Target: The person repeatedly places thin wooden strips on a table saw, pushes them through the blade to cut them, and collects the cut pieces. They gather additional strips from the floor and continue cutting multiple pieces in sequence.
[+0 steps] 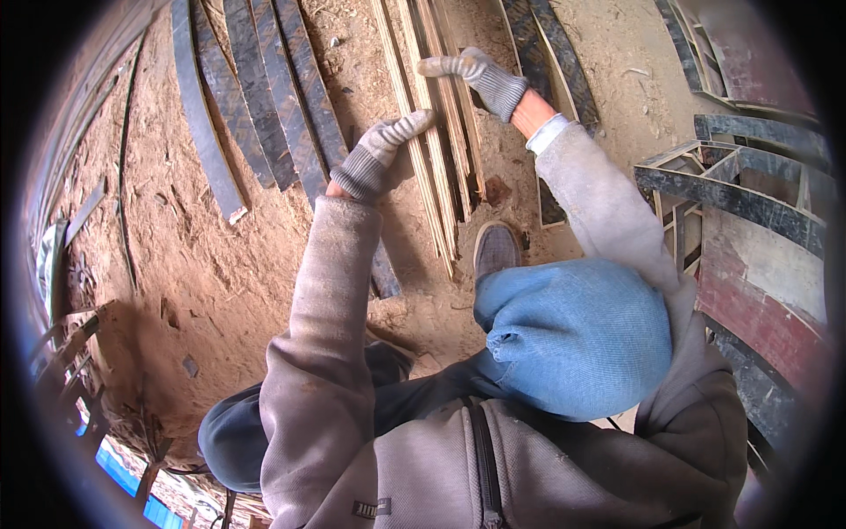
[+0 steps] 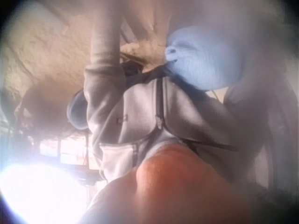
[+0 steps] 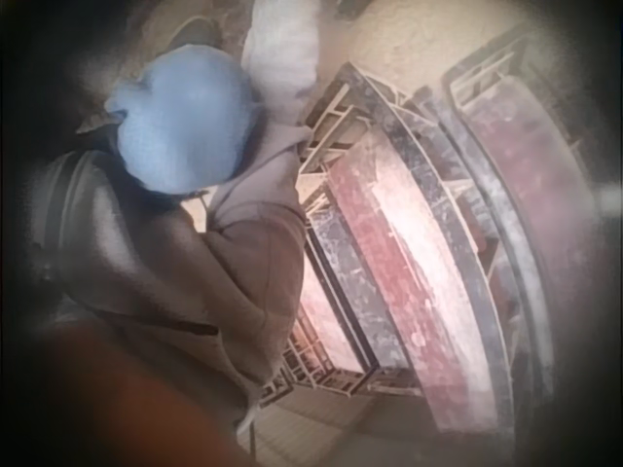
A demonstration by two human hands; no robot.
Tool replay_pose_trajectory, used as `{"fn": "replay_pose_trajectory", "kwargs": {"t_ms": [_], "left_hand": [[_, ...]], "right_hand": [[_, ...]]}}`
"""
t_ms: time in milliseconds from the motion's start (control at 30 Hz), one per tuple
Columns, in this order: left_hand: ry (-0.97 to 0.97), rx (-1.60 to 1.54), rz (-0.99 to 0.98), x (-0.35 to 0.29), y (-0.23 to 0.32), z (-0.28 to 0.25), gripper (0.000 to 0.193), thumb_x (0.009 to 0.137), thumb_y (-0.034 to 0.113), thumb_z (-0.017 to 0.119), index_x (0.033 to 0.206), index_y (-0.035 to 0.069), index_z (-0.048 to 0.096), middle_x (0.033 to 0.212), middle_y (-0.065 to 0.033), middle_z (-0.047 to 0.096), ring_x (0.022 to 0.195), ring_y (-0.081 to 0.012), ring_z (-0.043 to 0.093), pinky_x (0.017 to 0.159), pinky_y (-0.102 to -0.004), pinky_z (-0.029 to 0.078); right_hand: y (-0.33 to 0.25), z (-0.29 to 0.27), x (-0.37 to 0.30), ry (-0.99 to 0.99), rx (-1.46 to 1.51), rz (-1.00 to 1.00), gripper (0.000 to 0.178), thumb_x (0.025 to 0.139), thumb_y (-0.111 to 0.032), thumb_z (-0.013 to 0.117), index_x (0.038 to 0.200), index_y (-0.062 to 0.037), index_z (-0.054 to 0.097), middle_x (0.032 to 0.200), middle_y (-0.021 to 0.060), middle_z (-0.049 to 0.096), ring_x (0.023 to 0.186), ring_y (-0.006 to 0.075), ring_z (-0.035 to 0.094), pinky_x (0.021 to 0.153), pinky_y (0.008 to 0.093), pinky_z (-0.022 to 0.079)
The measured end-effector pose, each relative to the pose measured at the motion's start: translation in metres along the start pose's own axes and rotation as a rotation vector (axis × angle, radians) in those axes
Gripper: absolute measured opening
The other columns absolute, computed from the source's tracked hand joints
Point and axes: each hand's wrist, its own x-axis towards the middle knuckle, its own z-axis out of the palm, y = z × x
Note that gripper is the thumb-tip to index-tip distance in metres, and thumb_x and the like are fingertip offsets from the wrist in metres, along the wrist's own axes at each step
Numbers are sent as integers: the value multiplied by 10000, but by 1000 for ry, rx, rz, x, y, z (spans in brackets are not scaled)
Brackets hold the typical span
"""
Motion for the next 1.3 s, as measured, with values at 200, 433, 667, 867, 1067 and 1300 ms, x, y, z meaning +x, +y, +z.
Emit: {"fn": "replay_pose_trajectory", "kwargs": {"t_ms": [200, 433, 667, 867, 1067, 1300], "left_hand": [[-57, 16, 6, 9, 3, 10, 413, 945, 281, 817, 1247, 7, 752, 1162, -101, 791, 1029, -172, 743, 943, -323, 583], [-43, -1, 31, 9, -6, 9, 383, 926, 268, 830, 1193, 2, 764, 1087, -109, 798, 975, -189, 757, 915, -324, 601], [-15, -54, 18, 10, -17, 1, 340, 977, 235, 769, 1221, -1, 754, 1138, -101, 792, 1022, -190, 751, 951, -331, 588], [-59, -97, 33, 15, -19, 2, 358, 962, 265, 789, 1222, 22, 752, 1179, -92, 784, 1071, -189, 744, 988, -337, 579], [-104, -101, 13, 10, -13, -9, 360, 954, 276, 796, 1216, 33, 757, 1187, -89, 780, 1101, -195, 731, 1019, -346, 560], [-153, -5, -26, 11, -11, -14, 403, 928, 307, 824, 1201, 18, 761, 1153, -94, 780, 1070, -190, 722, 995, -331, 547]], "right_hand": [[-22, -12, -7, 125, -147, 103, 599, 1057, -541, 574, 1374, -48, 699, 1399, 116, 706, 1404, 237, 590, 1243, 407, 408], [-35, 8, -2, 87, 223, 280, 548, 1003, -536, 669, 1365, -126, 705, 1571, 124, 561, 1526, 282, 444, 1289, 467, 353], [-53, 32, -22, 198, -319, 558, 675, 872, -702, 753, 1025, -66, 586, 1123, 102, 465, 1119, 183, 395, 973, 410, 340], [-86, 63, -46, 297, -460, 641, 700, 813, -757, 796, 536, -178, 518, 507, -58, 363, 502, 95, 422, 513, 336, 366], [-107, 87, -44, 349, -200, 299, 752, 871, -755, 734, 827, -4, 744, 720, 65, 646, 727, 170, 635, 690, 380, 529], [-87, 89, -62, 272, -123, 477, 933, 899, -755, 681, 1270, 100, 713, 1336, 292, 687, 1382, 266, 584, 1153, 396, 468]]}}
